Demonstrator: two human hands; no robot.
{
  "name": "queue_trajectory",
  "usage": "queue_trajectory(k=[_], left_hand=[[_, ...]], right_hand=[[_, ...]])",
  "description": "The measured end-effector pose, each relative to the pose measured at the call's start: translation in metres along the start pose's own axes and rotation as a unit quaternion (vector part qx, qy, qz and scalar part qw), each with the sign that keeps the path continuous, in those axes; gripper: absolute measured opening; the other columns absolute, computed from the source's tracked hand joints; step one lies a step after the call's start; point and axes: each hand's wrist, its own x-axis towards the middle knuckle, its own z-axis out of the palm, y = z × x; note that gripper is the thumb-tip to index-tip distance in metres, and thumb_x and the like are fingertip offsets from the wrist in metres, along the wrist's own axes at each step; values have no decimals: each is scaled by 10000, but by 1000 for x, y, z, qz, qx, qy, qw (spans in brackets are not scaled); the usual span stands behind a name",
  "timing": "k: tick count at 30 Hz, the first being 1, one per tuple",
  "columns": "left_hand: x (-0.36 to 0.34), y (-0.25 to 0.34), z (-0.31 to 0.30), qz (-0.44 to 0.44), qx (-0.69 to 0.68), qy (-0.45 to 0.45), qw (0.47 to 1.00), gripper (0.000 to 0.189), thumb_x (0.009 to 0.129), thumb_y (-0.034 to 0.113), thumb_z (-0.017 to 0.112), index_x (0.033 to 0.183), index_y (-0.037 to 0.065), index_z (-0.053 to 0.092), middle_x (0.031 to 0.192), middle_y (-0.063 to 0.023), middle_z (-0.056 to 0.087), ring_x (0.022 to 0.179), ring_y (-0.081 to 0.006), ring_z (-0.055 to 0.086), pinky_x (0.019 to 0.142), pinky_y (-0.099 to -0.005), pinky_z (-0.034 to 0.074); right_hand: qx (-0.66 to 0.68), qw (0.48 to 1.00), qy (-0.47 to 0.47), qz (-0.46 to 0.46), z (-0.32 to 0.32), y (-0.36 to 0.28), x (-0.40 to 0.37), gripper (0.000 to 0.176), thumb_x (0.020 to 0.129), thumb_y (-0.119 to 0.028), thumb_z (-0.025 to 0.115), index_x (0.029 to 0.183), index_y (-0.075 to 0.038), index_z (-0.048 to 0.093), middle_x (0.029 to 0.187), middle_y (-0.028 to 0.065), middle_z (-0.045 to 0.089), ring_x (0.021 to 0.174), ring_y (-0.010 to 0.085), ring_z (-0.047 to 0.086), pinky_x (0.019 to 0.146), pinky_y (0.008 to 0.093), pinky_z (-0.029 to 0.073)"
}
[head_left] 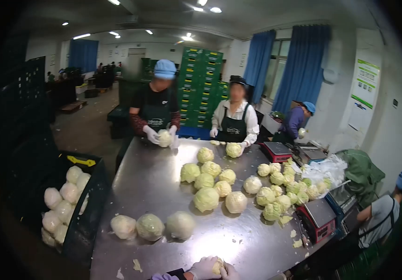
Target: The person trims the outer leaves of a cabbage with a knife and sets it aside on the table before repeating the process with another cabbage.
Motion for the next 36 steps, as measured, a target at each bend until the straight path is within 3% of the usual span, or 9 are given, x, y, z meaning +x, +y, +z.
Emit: queue_trajectory(k=[5,8,10,14,16,26,29,34,36], left_hand=[[-4,1,7,-21,53,6,998,206,765,245,549,805,120,707,804,-100,666,737,-253,620,712,-419,493],[-12,-6,25,55,206,168,962,207,767,264,541,795,133,698,768,-91,652,722,-259,614,701,-431,483],[-1,19,-17,-19,84,-3,996,220,753,270,544,820,120,691,813,-110,654,784,-270,609,710,-433,477],[13,47,-58,-56,190,-46,979,284,855,248,509,1027,83,664,984,-137,660,946,-261,612,784,-402,491],[5,13,-28,-255,-40,-166,952,954,706,588,672,1403,16,362,1438,-224,344,1267,-404,427,1016,-450,421],[11,22,-45,-241,-35,-145,959,957,698,608,668,1399,27,373,1439,-215,349,1273,-386,419,985,-447,448],[20,38,-79,-261,-97,-220,935,965,710,617,667,1412,31,358,1445,-219,339,1284,-397,406,1007,-450,428],[-17,8,-77,-195,-206,-137,949,968,734,583,706,1408,-15,351,1461,-276,298,1346,-416,314,1102,-444,306],[-48,-17,-76,-128,-60,21,990,961,727,550,733,1407,-15,357,1448,-280,314,1358,-419,288,1126,-434,255]], right_hand=[[7,1000,4,8,2,4,-4,557,966,-398,504,1390,-41,447,1372,242,475,1293,366,436,1088,411,335],[12,1000,8,11,2,5,-7,558,966,-399,502,1390,-41,447,1373,242,474,1295,364,435,1089,409,334],[19,1000,12,14,3,5,-10,558,967,-399,501,1391,-40,447,1374,242,474,1297,362,434,1090,408,333],[22,1000,17,10,5,7,-10,561,969,-402,495,1392,-37,445,1378,241,470,1302,358,430,1092,407,331],[-16,1000,11,9,6,13,-11,567,974,-406,484,1395,-28,439,1386,240,463,1309,353,425,1095,409,327],[-14,999,36,-14,13,23,-10,540,973,-358,504,1381,-10,446,1351,247,495,1266,366,466,1067,416,359],[40,996,63,-44,7,10,-4,488,899,-330,624,1244,4,539,1135,212,608,978,311,626,843,370,494],[-13,992,93,-90,9,-1,-9,452,918,-307,598,1244,3,549,1079,201,633,970,306,626,855,366,483],[-43,982,109,-147,12,15,-8,432,925,-285,591,1243,5,553,1061,190,646,963,290,631,850,364,484]])
